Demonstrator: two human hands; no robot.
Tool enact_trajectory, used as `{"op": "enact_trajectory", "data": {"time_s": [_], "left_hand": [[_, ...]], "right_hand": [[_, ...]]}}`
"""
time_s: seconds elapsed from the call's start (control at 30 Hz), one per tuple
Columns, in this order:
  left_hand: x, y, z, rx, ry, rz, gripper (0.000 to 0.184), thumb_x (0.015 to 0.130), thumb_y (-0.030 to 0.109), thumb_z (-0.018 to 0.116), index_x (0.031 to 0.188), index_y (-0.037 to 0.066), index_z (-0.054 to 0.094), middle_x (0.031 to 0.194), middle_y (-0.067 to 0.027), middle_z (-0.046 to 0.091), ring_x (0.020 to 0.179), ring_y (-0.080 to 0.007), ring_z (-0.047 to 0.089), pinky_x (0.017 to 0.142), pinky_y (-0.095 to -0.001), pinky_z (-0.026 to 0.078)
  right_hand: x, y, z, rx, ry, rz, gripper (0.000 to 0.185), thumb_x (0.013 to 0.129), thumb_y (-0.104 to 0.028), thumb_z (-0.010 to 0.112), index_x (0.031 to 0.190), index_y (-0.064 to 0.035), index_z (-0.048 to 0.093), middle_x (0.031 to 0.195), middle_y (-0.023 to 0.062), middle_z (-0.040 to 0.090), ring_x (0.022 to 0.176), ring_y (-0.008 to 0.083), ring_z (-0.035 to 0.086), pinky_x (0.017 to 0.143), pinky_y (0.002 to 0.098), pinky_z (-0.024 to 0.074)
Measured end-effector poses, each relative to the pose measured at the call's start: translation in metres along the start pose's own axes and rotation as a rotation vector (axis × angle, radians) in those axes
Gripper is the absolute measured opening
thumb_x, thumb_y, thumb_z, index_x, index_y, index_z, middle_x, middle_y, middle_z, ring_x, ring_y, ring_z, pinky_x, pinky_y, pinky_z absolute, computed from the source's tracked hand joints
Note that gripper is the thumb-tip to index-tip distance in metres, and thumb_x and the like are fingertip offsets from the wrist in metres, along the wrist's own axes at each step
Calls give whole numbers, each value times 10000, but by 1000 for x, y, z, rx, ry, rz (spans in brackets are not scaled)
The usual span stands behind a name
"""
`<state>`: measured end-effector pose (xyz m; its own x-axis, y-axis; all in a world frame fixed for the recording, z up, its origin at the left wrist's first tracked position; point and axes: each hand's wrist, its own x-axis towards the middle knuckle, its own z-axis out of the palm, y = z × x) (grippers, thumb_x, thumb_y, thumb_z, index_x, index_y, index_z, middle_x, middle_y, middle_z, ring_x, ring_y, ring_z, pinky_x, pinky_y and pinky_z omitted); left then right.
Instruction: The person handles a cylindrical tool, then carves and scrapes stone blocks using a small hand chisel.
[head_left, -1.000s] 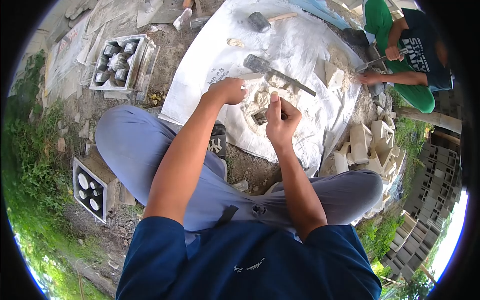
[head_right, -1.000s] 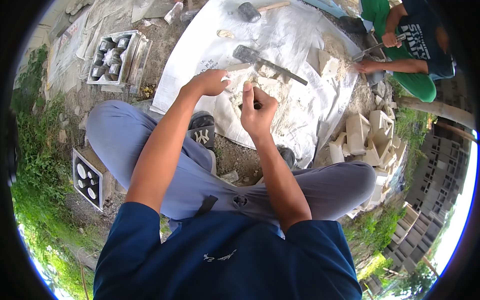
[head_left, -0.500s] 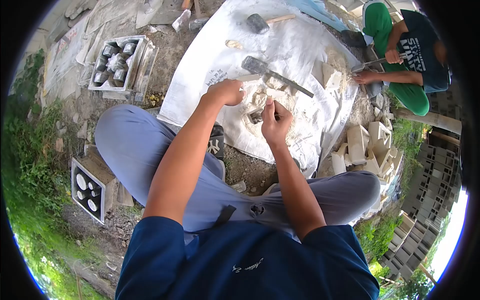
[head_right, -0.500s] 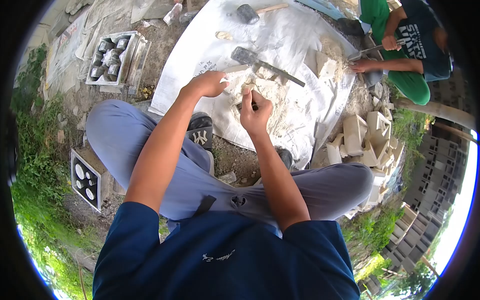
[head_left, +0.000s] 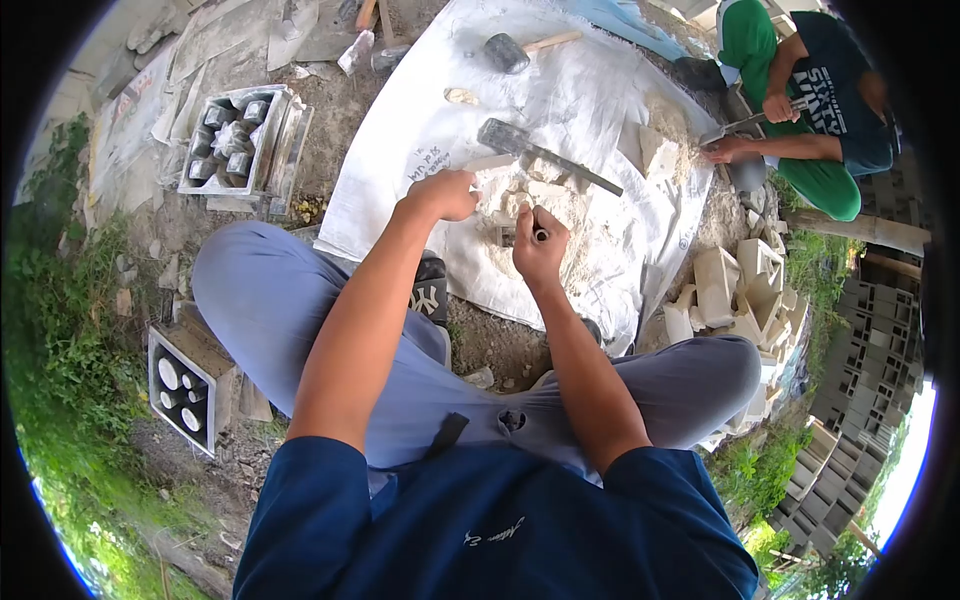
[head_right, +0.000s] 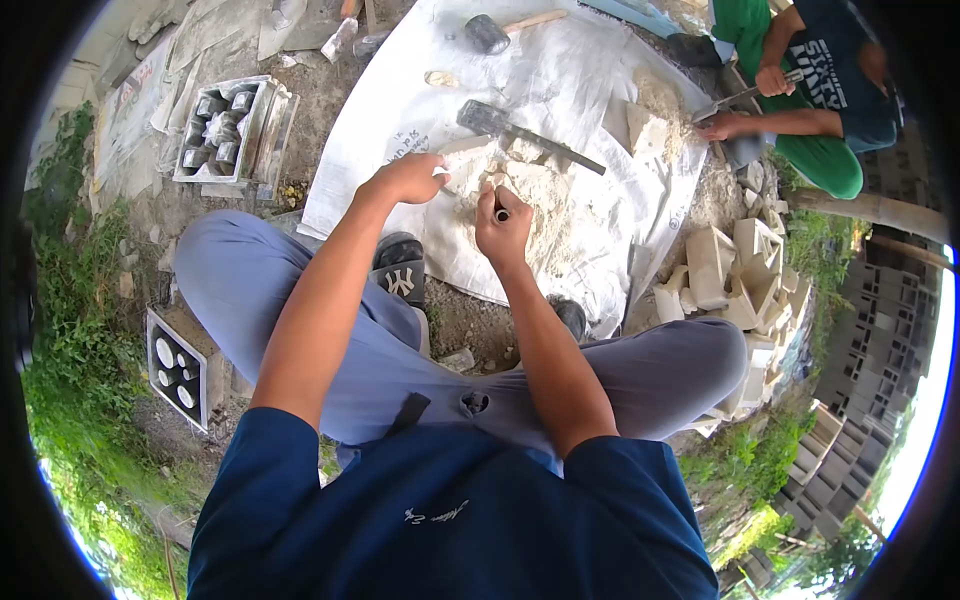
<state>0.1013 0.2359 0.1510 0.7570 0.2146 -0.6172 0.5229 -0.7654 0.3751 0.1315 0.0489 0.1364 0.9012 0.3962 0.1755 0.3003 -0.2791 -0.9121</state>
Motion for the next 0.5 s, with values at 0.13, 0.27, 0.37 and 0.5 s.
{"op": "enact_trajectory", "data": {"time_s": [0.13, 0.27, 0.37, 0.5], "left_hand": [[-4, 4, -3, 2, -5, -16, 480, 1001, 395, 495, 1398, 130, 546, 1377, -130, 595, 1274, -303, 564, 1048, -446, 463], [-1, 1, -4, -79, 35, -10, 478, 998, 404, 497, 1397, 146, 550, 1379, -126, 594, 1283, -300, 557, 1052, -443, 462], [1, 5, -3, -15, -6, 8, 483, 999, 402, 495, 1408, 149, 542, 1396, -124, 582, 1292, -298, 551, 1059, -442, 457], [3, 10, 1, 23, -46, 6, 490, 1003, 394, 491, 1422, 144, 525, 1411, -120, 570, 1295, -296, 548, 1057, -441, 460]], "right_hand": [[12, -9, -14, 325, 131, 189, 490, 1024, -171, 569, 569, -28, 456, 516, -56, 389, 525, 26, 294, 464, 279, 207], [11, -44, -22, 314, 69, 105, 504, 1015, -167, 584, 565, -27, 403, 510, -53, 356, 522, 36, 278, 465, 287, 206], [-8, 7, -2, -29, -63, -32, 486, 990, -186, 619, 587, -15, 407, 504, -25, 346, 523, 69, 271, 464, 315, 224], [5, -1, -13, 277, 79, 275, 499, 1012, -203, 593, 572, -17, 446, 514, -51, 356, 525, 43, 278, 466, 302, 204]]}}
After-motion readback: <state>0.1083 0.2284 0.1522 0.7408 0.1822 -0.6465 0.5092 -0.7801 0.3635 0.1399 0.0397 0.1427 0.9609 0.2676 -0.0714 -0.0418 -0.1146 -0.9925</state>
